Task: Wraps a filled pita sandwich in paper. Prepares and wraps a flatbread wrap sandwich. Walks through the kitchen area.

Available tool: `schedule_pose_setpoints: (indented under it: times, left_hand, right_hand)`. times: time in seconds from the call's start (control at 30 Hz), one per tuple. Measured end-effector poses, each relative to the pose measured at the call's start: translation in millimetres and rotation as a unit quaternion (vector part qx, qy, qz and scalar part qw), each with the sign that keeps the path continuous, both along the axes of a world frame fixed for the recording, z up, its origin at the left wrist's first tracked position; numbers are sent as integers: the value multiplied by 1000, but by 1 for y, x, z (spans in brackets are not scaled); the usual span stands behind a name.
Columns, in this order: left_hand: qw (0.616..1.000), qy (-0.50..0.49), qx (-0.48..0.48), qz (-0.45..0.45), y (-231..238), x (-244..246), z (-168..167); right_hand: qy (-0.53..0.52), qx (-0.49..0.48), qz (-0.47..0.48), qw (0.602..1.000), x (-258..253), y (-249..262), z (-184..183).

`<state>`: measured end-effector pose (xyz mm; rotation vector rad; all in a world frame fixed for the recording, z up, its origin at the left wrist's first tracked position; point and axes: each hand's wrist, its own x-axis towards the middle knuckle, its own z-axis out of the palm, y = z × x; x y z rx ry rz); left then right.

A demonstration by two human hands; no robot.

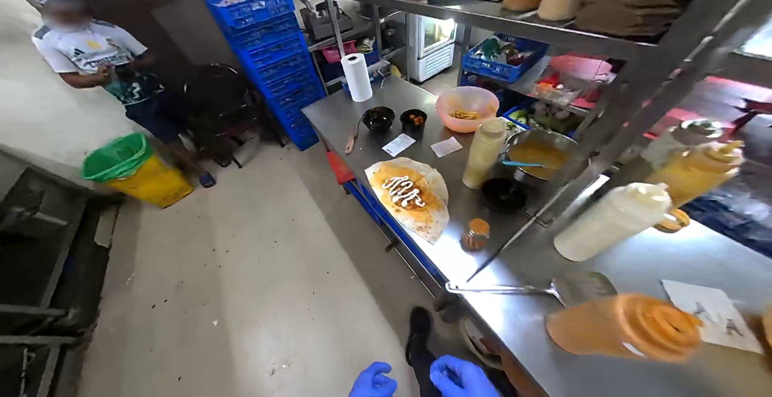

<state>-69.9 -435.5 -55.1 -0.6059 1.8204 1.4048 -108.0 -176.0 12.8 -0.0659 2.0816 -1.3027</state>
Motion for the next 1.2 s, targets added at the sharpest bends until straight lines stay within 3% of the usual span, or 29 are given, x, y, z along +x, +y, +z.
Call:
schedule_pose_setpoints:
  times: [0.13,0.27,0.43,0.5,0.6,0.67,0.8,0.87,1.0,1.2]
  left_hand:
    - [998,63,-28,-9,-39,-128,5]
    - [984,149,-66,-72,-67,-279,45]
    - [929,287,-181,-150,-90,-460,102]
    - [900,304,-239,-200,-91,-532,98]
    - [860,241,-296,-339,-89,-609,81]
    - [849,208,-291,-389,-84,-631,77]
    - [888,146,-218,-378,-76,-623,112]
    - [887,147,-204,-388,-79,-627,106]
    - [872,183,-188,-414,-88,-632,94]
    - [889,215,-99,-392,-79,-611,110]
  right_hand:
    - [48,9,-70,996,-98,-30,5]
    - [61,44,-201,977,-180,-39,3]
    - [89,127,-358,921,-222,-40,-10]
    - [69,152,-400,901,-228,-45,-16]
    - [27,183,-448,874,-242,-60,-21]
    - [6,206,-489,848,-250,-72,-21]
    - [-19,249,-553,795,-264,-92,-24]
    - [-55,257,-570,779,-271,-97,-23]
    - [-94,274,-566,772,-282,-96,-24]
    - [-103,283,-546,782,-287,-86,-26]
